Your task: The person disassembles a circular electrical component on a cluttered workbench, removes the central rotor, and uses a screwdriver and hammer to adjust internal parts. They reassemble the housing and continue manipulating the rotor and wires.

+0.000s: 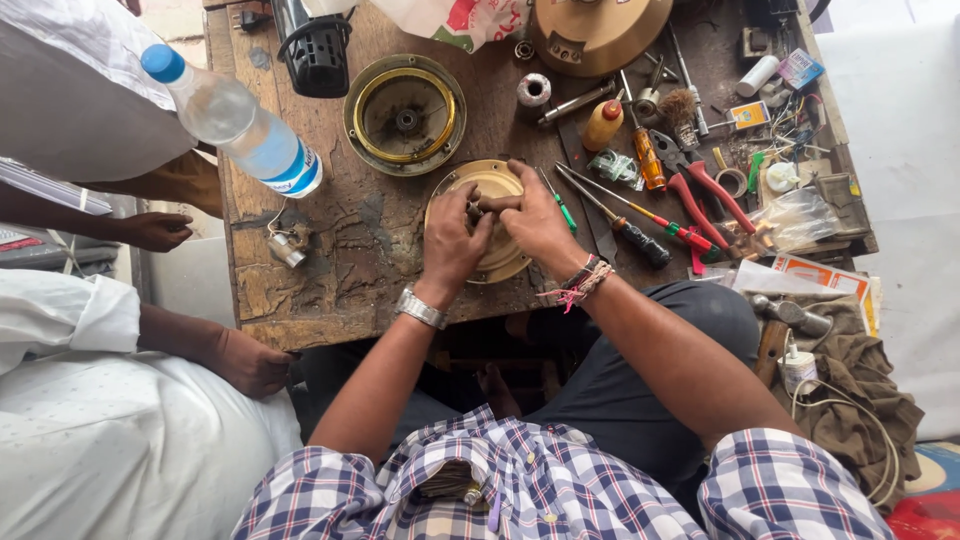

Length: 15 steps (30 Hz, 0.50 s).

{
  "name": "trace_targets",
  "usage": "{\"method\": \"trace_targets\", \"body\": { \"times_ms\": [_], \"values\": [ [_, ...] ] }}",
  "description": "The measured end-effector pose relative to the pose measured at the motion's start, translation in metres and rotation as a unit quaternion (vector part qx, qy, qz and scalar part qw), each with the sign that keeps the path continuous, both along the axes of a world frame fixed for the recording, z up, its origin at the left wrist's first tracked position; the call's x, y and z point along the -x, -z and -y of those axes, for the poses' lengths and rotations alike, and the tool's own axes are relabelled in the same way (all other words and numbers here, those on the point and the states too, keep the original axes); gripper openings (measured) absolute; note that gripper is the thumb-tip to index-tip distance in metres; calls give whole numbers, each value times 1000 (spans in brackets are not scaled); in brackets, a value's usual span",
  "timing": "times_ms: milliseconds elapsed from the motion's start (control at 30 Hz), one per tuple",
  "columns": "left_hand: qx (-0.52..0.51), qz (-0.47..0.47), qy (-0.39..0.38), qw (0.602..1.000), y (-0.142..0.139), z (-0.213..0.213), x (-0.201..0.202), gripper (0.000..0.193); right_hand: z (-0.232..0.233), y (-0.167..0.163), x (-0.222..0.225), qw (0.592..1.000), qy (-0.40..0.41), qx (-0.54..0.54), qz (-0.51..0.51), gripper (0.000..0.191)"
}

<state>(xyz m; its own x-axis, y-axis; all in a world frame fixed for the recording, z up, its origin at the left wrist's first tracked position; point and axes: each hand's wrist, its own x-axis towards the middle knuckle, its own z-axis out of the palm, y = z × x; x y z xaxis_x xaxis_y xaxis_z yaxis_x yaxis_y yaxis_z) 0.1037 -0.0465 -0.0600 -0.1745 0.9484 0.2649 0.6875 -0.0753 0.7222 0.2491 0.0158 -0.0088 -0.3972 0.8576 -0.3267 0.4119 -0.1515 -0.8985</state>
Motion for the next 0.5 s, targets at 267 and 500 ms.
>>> {"method": "trace_targets", "body": {
  "times_ms": [267, 500],
  "values": [
    [-16, 77, -77, 994, 7, 9, -19, 50, -5, -5, -1, 990, -2, 89, -112, 70],
    [-67, -22, -114, 991, 10, 3, -32, 40, -8, 7, -3, 985, -9, 98, -141, 66]
  ]
}}
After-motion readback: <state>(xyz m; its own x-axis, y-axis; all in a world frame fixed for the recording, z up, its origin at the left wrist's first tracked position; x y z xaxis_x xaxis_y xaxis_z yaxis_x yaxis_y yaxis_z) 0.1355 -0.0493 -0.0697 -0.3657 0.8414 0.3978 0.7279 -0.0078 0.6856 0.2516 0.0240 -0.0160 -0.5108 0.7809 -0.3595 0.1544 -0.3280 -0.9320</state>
